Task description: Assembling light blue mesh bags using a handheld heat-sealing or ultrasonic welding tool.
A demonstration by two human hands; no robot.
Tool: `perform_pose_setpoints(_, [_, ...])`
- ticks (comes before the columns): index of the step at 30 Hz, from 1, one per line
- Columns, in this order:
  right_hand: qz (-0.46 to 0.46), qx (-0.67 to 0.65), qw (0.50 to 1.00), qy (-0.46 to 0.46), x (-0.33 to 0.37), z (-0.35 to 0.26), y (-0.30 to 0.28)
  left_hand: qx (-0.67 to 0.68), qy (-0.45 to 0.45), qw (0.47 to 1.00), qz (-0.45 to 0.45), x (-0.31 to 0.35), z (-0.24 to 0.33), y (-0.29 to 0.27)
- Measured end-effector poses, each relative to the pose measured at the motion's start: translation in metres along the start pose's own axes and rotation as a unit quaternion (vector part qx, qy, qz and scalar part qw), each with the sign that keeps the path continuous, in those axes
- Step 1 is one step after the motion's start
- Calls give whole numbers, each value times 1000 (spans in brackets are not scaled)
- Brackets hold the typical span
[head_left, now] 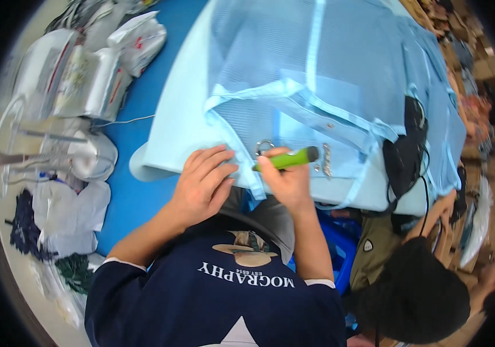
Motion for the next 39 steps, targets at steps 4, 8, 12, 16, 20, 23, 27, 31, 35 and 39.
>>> perform_pose_setpoints(4, [5, -94, 995, 25, -1, 3, -1, 0, -10, 999, 37, 1, -2, -9])
perform_pose_setpoints(8, [15, -48, 999, -21, 3, -8, 4, -15, -14, 999, 25, 0, 8, 0])
perform_pose_setpoints(12, [11, -37, 999, -29, 2, -7, 7, -33, -2, 999, 2, 12, 7, 12])
perform_pose_setpoints(16, [22, -9, 999, -31, -2, -7, 7, -45, 1, 999, 9, 13, 7, 14])
perform_pose_setpoints(20, [42, -21, 997, -53, -4, -4, 3, -50, 6, 999, -1, 11, 6, 18])
perform_pose_setpoints(23, [51, -49, 997, -26, -5, -1, 8, -52, 16, 999, 7, 11, 8, 19])
perform_pose_setpoints(27, [59, -37, 997, -18, 0, 6, 6, -61, 13, 998, 6, 11, 9, 19])
perform_pose_setpoints(31, [46, 33, 997, -58, -5, -7, 9, -68, 12, 998, 6, 11, 10, 18])
perform_pose_setpoints(35, [50, -37, 998, -21, 1, 3, 7, -70, 11, 997, -6, 12, 11, 18])
perform_pose_setpoints(39, [42, 7, 999, -30, -3, 0, 6, -51, -1, 999, 6, 9, 11, 16])
Point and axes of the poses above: each hand's wrist, its own x-axis away from the middle knuckle, its own y-axis out of the palm, z = x × y, the point moved 8 cm from there along -x, towards the middle knuckle, and after that the axes turned 2 degrees about -y, right-handed, at the moved point
